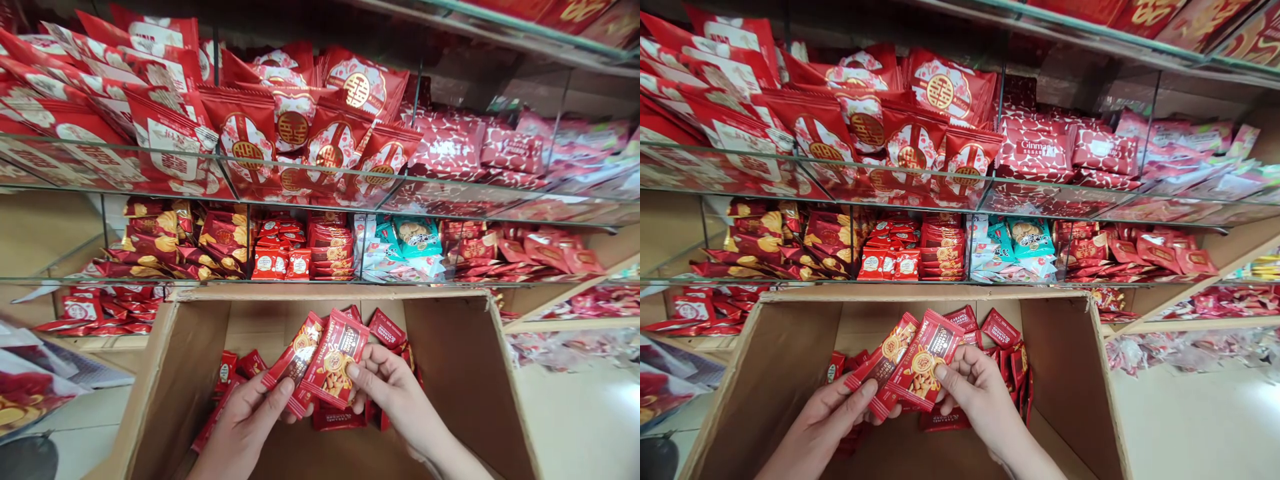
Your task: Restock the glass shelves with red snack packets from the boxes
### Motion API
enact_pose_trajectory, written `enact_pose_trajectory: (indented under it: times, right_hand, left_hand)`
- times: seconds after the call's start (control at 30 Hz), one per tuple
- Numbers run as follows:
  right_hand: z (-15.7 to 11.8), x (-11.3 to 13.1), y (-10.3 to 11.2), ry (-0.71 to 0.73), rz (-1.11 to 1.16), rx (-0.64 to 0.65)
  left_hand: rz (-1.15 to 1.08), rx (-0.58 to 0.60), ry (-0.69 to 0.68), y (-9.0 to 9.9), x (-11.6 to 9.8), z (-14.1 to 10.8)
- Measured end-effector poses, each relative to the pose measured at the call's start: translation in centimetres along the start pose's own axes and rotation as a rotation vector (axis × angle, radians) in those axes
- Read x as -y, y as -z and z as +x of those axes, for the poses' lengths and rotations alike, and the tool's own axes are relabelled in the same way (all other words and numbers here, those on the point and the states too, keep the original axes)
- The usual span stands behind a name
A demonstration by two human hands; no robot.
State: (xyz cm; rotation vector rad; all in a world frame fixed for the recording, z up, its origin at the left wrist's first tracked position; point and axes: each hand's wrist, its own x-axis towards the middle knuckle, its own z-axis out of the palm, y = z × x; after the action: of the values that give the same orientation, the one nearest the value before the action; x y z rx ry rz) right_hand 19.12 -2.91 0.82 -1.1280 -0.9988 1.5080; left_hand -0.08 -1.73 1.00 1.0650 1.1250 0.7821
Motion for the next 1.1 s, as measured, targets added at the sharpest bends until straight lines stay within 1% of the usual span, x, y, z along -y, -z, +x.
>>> enact_pose_trajectory:
  times: [0.3,0.53,0.7,0.77,0.87,0.93,0.97,1.0,1.1]
  right_hand:
    - [-0.1,0.4,-0.1,-0.027,0.051,-0.024]
    - [-0.2,0.2,0.0,-0.044,0.036,0.002]
    - [-0.1,-0.3,0.0,-0.027,0.028,0.028]
    - [-0.1,-0.3,0.0,-0.004,-0.010,0.020]
    - [-0.3,0.4,0.8,0.086,-0.154,-0.061]
    - [-0.4,1.3,1.6,0.183,-0.344,-0.090]
    - [-0.4,1.8,2.1,0.238,-0.471,-0.064]
    - [-0.4,2.3,2.5,0.290,-0.613,-0.006]
    - [-0.1,3.3,3.0,0.404,-0.998,0.200]
  left_hand:
    - [0.032,0.039,-0.004,0.0,0.1,-0.1]
    - [0.022,0.044,-0.002,0.1,0.3,0.2]
    - [0.019,0.035,0.010,0.1,0.3,0.3]
    - [-0.018,0.044,0.028,0.1,0.5,0.3]
    - [-0.157,0.058,0.084,0.2,0.6,0.2]
    - [-0.229,0.056,0.123,0.2,0.6,0.1]
    - [-0.240,0.052,0.137,0.2,0.5,0.1]
    - [-0.239,0.050,0.149,0.2,0.6,0.1]
    - [-0.174,0.051,0.179,0.3,0.6,0.1]
